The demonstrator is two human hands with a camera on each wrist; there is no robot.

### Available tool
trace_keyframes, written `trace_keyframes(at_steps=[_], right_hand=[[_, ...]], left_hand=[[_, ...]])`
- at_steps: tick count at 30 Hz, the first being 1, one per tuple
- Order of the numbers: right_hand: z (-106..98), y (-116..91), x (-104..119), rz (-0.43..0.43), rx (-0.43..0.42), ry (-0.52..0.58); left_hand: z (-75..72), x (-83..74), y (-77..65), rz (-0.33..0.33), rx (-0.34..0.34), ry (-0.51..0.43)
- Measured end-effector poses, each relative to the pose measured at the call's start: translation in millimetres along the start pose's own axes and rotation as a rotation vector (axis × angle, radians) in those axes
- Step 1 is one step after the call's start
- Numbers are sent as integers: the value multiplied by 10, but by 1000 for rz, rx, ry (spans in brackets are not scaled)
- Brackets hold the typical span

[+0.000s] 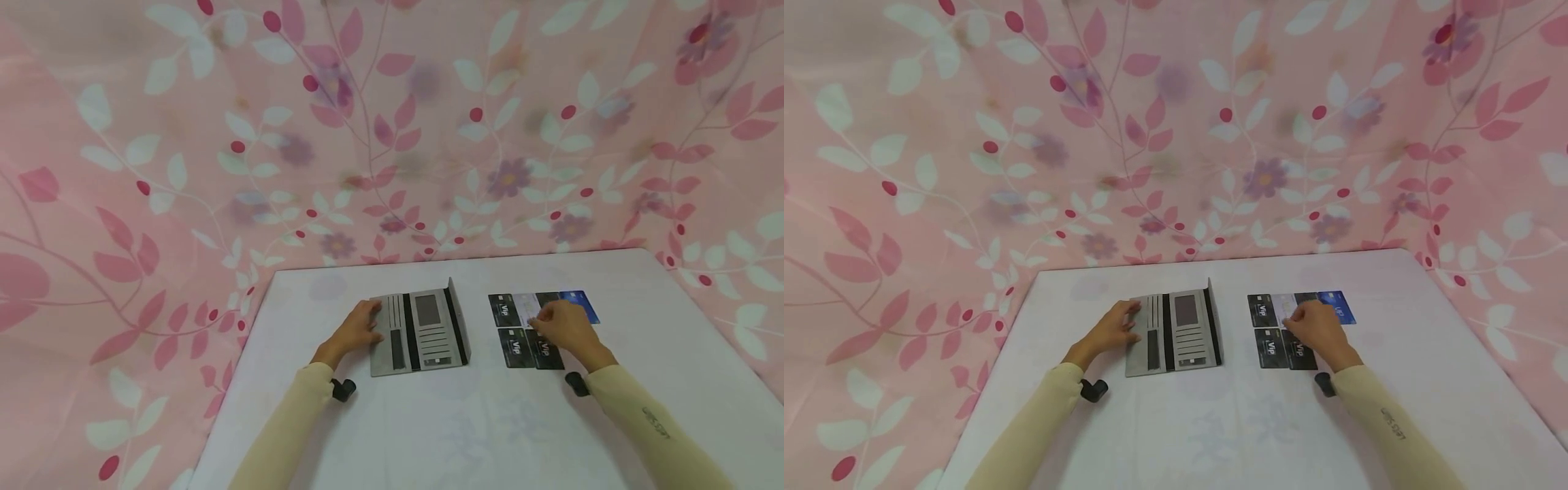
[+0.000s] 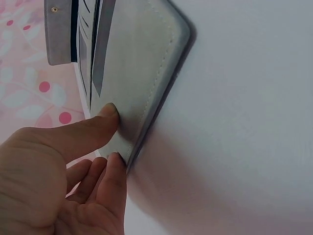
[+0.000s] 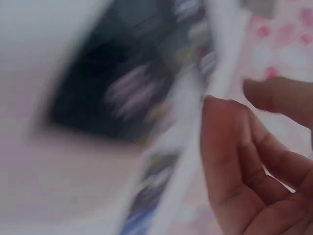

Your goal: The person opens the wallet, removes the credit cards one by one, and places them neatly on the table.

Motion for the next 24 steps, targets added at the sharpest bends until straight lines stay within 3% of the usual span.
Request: trace_keyframes(at_steps=[4,8,11,17,24], right_hand=[[177,96,615,-151,-34,133],[557,105,1176,-231,45,268],[908,76,1453,-262,124,310],[1596,46,1535,-219,297,389],[1919,117,1407,-81,380,583]], left_hand=[[-7,7,-10,2,3,-23],[4,13,-15,-1,7,-34],[3,11,-11,-4,4,-40],[9,23,-10,-1,5,-54],[19,45,12,-18,3,-27]])
Point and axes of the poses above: each hand's wrist, its own y-axis towards the middle knuckle, its own z-axis out of the palm, x = y × z, the point moved 9 cm from there along y, towards the middle knuckle, and after that the axes turned 12 degrees about y, right-handed, at the moved point
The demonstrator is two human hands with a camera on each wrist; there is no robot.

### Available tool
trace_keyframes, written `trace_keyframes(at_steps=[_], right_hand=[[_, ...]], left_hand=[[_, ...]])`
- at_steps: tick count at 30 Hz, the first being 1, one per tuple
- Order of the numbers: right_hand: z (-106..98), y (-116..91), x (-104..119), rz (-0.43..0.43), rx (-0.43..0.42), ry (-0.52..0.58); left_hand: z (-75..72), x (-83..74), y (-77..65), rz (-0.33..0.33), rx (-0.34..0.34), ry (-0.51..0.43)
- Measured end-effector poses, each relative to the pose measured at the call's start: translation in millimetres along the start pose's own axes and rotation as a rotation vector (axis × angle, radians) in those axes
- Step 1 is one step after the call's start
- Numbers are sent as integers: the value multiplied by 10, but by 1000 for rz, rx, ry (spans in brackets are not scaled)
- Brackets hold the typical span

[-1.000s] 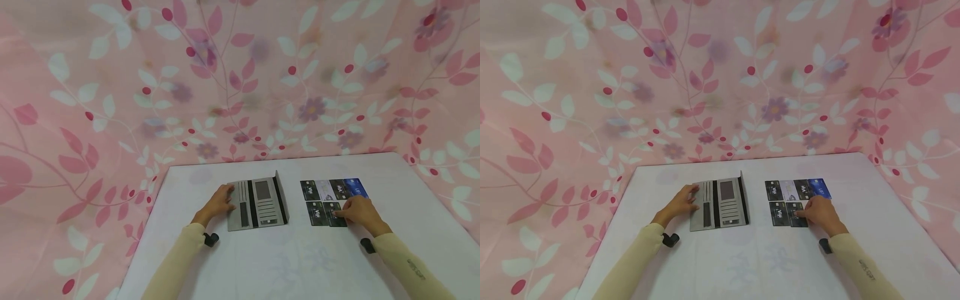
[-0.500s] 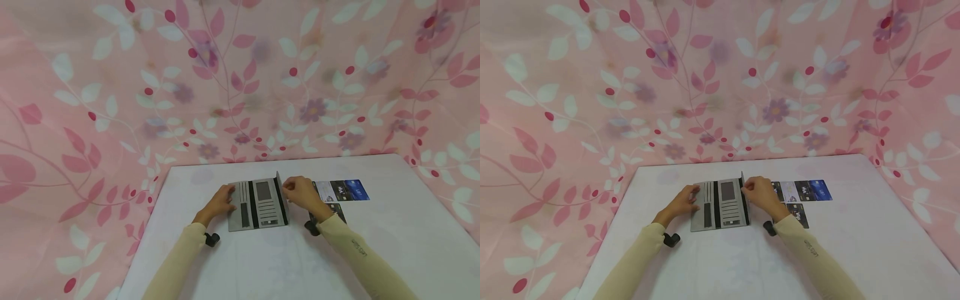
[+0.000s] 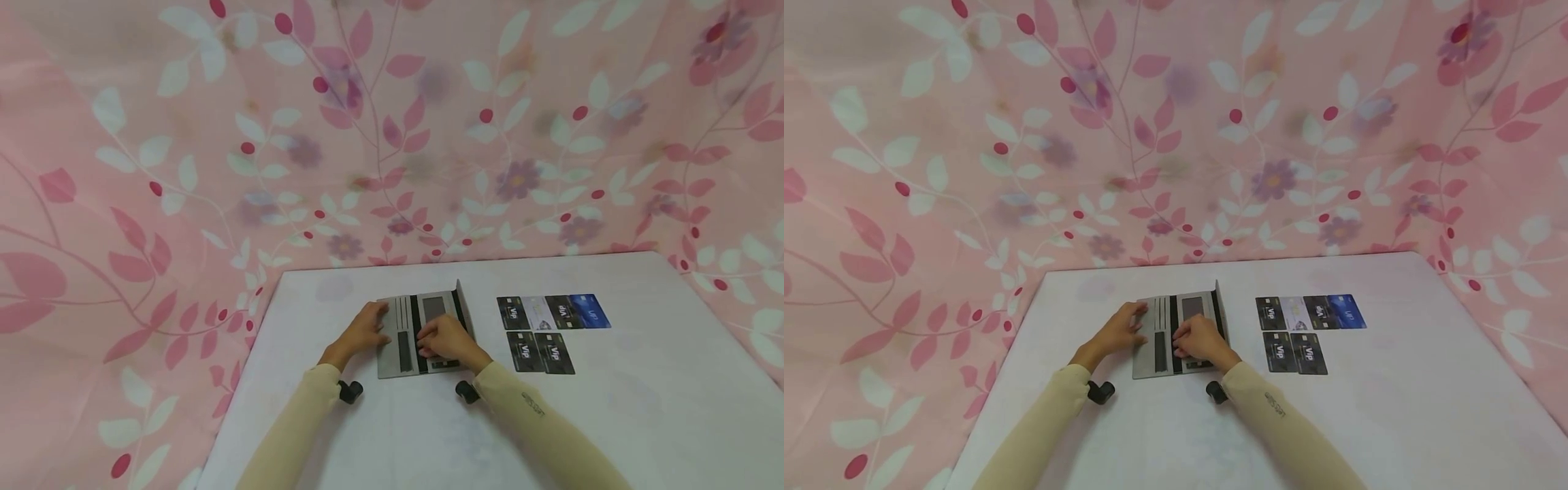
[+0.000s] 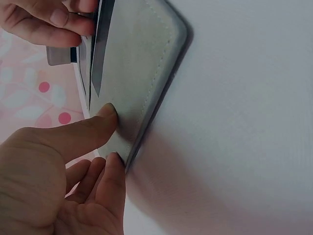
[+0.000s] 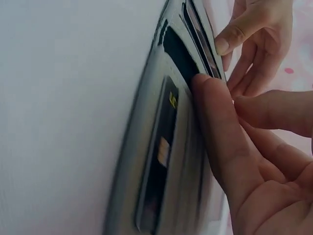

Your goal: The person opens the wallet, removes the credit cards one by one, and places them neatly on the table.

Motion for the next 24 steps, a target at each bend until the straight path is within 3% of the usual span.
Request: trace_keyframes(at_steps=[3,10,16,24], right_hand=[[26,48,-40,2,-6,29],[60,97,-52,12,-36,-37],[113,130,-82,69,0,74],[149,152,112,-99,-43,-166]], left_hand=[[-3,-5,-7,-5,5,-3],[-21,-39,-13,13,-2,-8],[-27,-53,-10,25,-7,-18],[-1,-19,-6,19,-7,-24]])
Point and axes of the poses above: each hand's wrist, its own y-axis towards the middle knuckle, its own z-axis out of the palm, x = y × z, the point moved 9 cm from there along y, towards the middle knuckle, and after that the axes turned 12 degrees about y, right-handed, at the moved point
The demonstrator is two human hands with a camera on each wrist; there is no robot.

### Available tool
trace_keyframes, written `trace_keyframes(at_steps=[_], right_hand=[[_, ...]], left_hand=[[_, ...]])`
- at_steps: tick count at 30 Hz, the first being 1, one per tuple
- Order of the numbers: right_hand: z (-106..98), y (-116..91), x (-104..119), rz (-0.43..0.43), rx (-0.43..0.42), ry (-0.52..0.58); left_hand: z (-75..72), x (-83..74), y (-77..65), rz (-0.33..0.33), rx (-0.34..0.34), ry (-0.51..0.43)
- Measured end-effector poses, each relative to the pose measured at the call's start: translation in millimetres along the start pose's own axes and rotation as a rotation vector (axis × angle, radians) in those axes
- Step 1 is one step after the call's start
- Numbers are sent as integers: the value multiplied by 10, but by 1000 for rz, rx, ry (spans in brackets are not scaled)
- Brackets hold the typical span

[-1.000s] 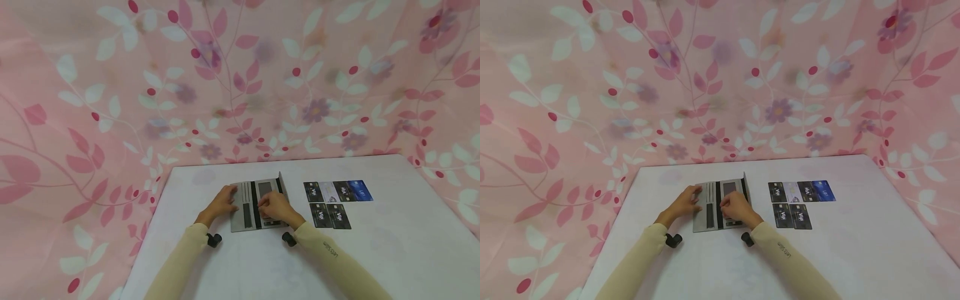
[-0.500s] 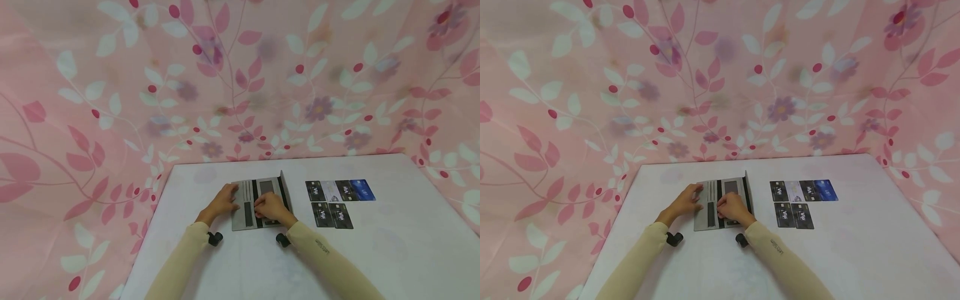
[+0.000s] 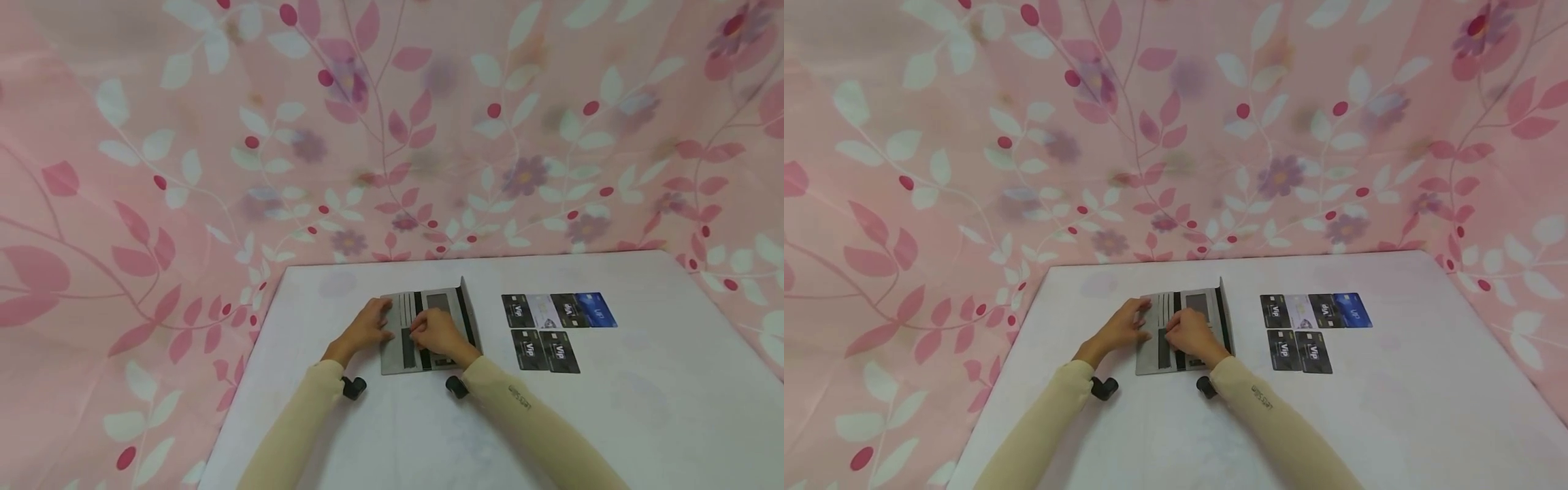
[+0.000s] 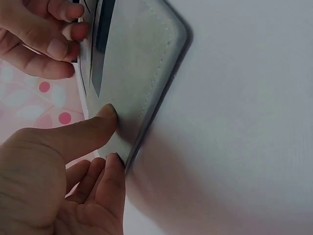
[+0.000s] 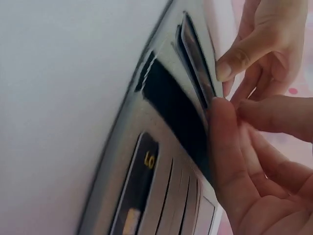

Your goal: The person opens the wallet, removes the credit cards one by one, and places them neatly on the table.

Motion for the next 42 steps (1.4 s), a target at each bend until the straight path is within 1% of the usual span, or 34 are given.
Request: trace_keyframes(at_steps=[2,5,9,13,16,18,21,22,26,30,34,39,42], right_hand=[[14,8,-9,8,6,2],[0,7,-46,44,0,-18],[-37,26,-82,83,-11,-5],[-44,76,-134,136,5,94],[-33,100,-204,205,25,199],[-19,114,-237,242,37,257],[0,122,-260,284,49,311],[5,123,-261,291,52,314],[29,116,-242,305,65,294],[63,130,-185,292,91,202],[74,159,-143,278,95,129],[68,169,-119,250,75,104],[71,174,-140,239,66,124]], left_hand=[[15,4,10,5,2,-5],[35,4,13,12,10,-13],[21,0,9,5,10,25],[-18,-19,10,7,-2,57],[-24,-33,11,7,3,52],[-21,-26,9,-6,12,43],[-21,-18,8,-14,16,25],[-21,-14,8,-16,16,24],[-27,-22,8,-9,13,26],[-42,-51,8,-2,15,3],[-42,-49,12,-9,22,14],[-41,-22,5,-18,22,9],[-42,-16,0,-21,25,-1]])
Point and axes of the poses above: each hand's wrist, its own y-axis towards the middle knuckle, its own z-axis out of the palm, x = y × z, the point moved 9 cm from there along y, towards the middle knuckle, and after that the axes turned 12 degrees about y, right-handed, at the moved point
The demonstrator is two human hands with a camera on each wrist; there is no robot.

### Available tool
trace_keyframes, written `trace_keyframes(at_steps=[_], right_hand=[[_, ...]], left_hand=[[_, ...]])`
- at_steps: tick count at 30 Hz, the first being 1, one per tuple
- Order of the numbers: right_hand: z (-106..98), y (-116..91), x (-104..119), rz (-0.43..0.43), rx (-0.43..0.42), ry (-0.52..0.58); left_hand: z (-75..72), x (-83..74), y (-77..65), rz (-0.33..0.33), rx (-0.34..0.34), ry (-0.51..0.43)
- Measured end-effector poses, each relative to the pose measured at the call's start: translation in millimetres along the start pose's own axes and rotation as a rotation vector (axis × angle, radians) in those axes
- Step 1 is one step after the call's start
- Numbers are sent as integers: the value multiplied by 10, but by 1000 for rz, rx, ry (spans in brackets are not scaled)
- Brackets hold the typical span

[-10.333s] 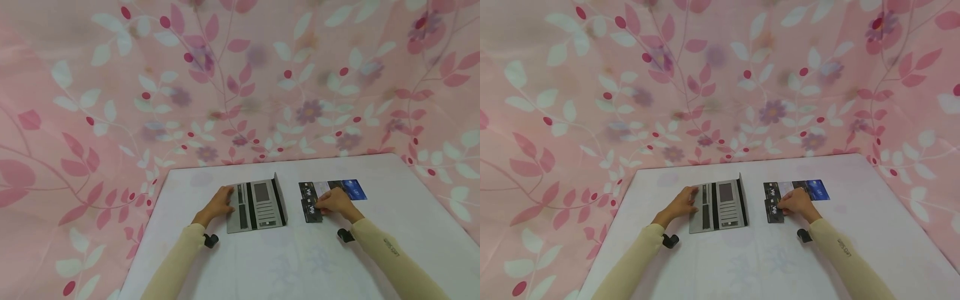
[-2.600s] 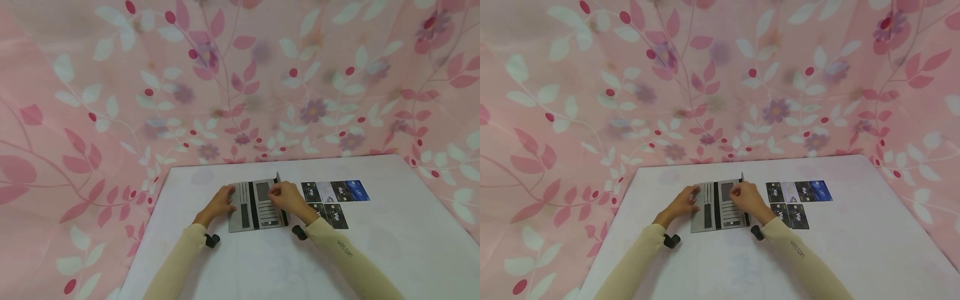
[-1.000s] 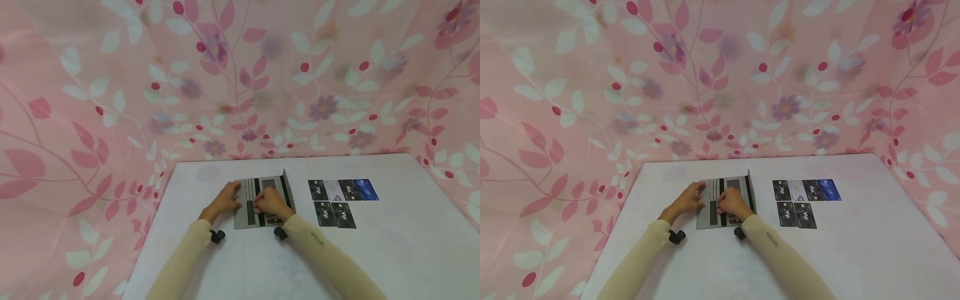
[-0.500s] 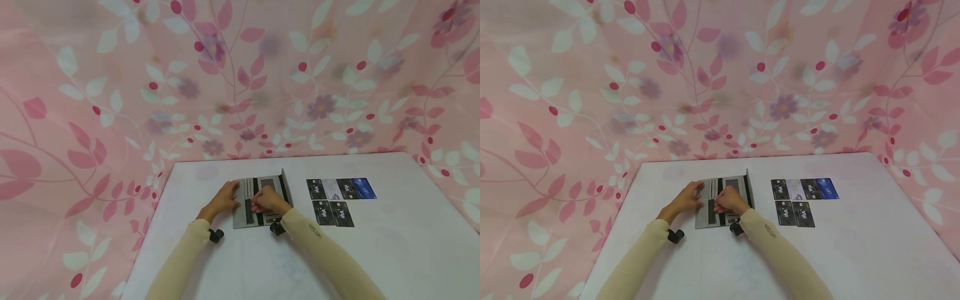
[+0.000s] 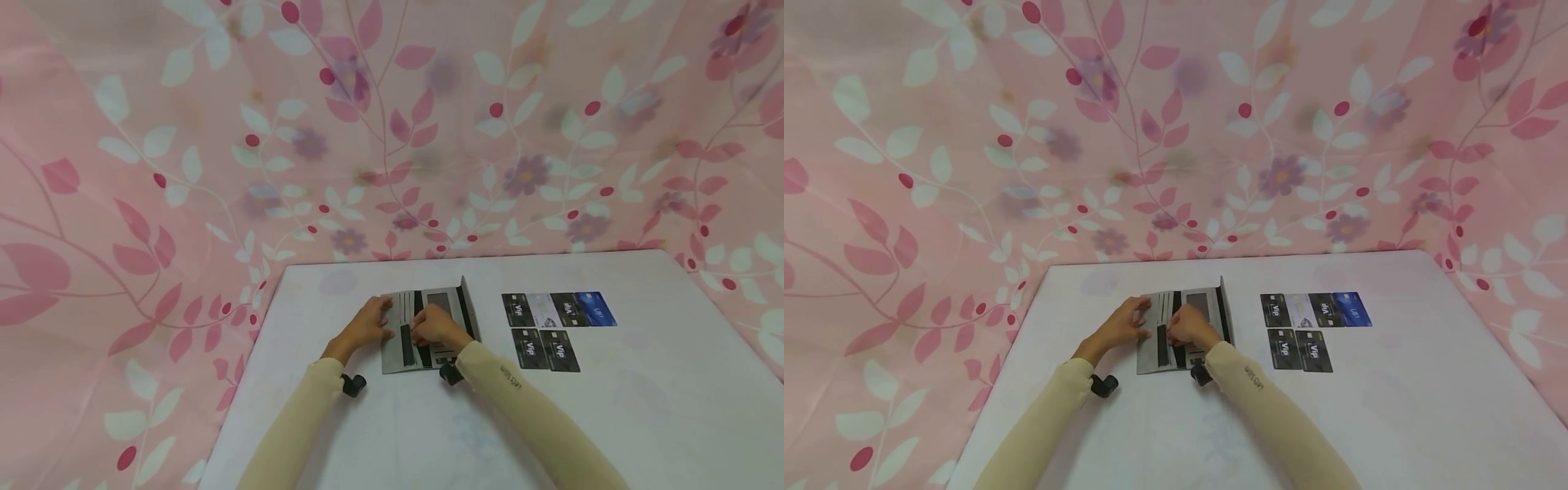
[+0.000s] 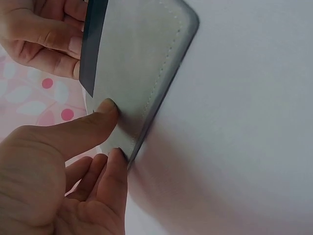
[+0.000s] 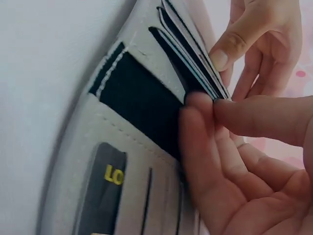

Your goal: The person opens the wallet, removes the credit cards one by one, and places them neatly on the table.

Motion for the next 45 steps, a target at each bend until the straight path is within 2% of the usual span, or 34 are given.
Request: trace_keyframes(at_steps=[5,13,22,34,41,45], right_hand=[[-12,9,-75,7,3,93],[-38,-1,-90,24,-10,163],[-47,31,-139,-12,-59,181],[-158,-42,-101,-8,-55,150],[-316,-95,-141,-6,-104,122],[-311,-120,-156,-4,-106,146]], left_hand=[[11,-1,-2,-7,4,11],[13,7,16,-19,13,29],[29,78,-7,-49,9,-5],[27,16,9,-14,1,-5],[15,5,20,-19,-3,62],[26,29,12,-44,10,55]])
Point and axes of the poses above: each hand's wrist, its own y-axis towards the middle knuckle, its own z-axis out of the palm, x = y × z, the point moved 9 cm from there along y, towards the middle knuckle, and after that the axes turned 12 degrees about y, right-handed, at the moved point
